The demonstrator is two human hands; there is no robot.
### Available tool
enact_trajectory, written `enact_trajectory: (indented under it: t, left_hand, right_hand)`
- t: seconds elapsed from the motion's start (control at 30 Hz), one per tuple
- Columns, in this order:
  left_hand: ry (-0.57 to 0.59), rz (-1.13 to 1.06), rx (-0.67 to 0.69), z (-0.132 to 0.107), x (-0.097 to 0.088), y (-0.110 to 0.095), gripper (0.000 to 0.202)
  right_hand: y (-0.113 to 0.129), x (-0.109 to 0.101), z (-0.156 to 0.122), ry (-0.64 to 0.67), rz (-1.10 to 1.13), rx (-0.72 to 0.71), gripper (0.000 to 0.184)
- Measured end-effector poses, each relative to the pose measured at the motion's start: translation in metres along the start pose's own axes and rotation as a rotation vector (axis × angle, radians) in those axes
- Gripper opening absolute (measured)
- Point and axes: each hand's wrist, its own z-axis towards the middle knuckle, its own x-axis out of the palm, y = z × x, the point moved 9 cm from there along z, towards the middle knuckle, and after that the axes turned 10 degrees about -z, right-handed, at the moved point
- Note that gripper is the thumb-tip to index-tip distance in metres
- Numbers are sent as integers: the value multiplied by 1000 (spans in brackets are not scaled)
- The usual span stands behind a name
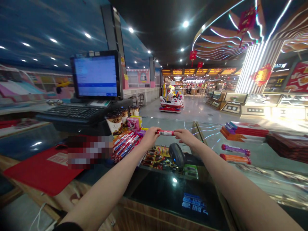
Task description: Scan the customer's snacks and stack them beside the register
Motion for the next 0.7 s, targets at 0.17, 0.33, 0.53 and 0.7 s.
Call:
enact_trajectory:
  t: [0.17, 0.33, 0.53, 0.7]
  left_hand:
    - [-75, 41, -62, 5, -20, 14, 34]
    - [-55, 141, -109, 14, -44, 26, 38]
    - [-21, 204, -171, 19, -84, 46, 45]
    - [-23, 213, -267, 14, -107, 80, 42]
  right_hand:
    - [22, 13, 2, 16, 67, -16, 32]
    - [56, 29, 6, 38, 33, -43, 29]
    - [88, 54, 6, 69, 38, -10, 27]
    - [108, 85, 10, 133, 30, -28, 32]
